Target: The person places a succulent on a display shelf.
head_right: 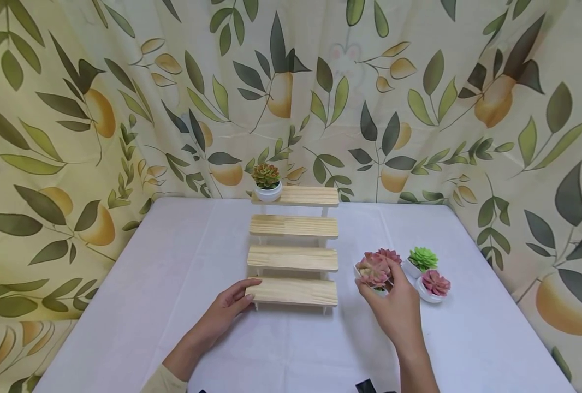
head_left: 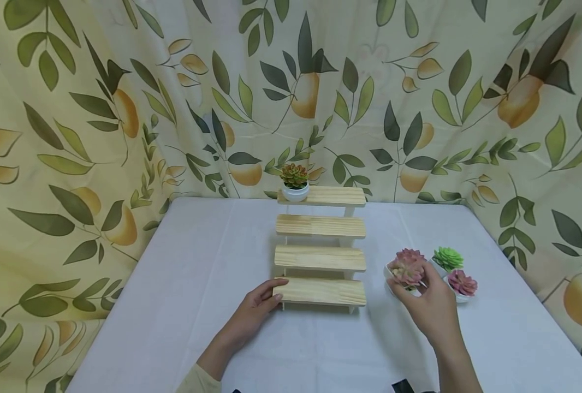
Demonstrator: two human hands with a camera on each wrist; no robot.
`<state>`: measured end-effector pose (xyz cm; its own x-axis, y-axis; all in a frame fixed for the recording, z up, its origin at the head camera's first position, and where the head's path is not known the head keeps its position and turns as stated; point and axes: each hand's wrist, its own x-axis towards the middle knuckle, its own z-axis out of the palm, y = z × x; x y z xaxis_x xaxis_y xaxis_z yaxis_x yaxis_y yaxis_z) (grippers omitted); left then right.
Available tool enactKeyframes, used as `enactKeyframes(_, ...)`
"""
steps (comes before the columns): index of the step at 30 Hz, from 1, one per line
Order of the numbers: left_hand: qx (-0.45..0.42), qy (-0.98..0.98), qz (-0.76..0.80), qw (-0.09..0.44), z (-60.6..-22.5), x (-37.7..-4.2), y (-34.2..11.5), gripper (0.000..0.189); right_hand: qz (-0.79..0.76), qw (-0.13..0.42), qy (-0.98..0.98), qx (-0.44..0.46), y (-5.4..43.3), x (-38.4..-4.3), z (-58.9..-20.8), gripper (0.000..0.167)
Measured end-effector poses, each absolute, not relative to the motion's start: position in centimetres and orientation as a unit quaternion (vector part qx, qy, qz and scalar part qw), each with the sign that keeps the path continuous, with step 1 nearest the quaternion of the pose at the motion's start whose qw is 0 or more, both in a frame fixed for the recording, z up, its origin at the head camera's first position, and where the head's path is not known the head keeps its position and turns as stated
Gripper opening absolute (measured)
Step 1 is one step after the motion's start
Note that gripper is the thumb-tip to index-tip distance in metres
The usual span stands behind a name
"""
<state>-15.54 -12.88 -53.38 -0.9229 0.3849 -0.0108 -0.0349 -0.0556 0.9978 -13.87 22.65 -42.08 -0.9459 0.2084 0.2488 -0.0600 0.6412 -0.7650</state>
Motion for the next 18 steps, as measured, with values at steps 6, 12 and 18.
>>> enactKeyframes(6,0.127,0.675,0.712,0.147,-53.3,-15.5,-12.8,0.042,0.444,0.171,-0.878,-0.054,21.5,-14.4,-40.7,0.076)
enactKeyframes(12,0.122,0.679,0.709,0.145,-53.4,-15.6,-12.8,0.041,0.462,0.18,-0.867,-0.051,20.7,-15.2,-39.7,0.073)
enactKeyframes(18,0.12,0.682,0.708,0.143,-53.4,-15.6,-12.8,0.041,0.445,0.202,-0.872,-0.012,20.2,-16.1,-39.1,0.064)
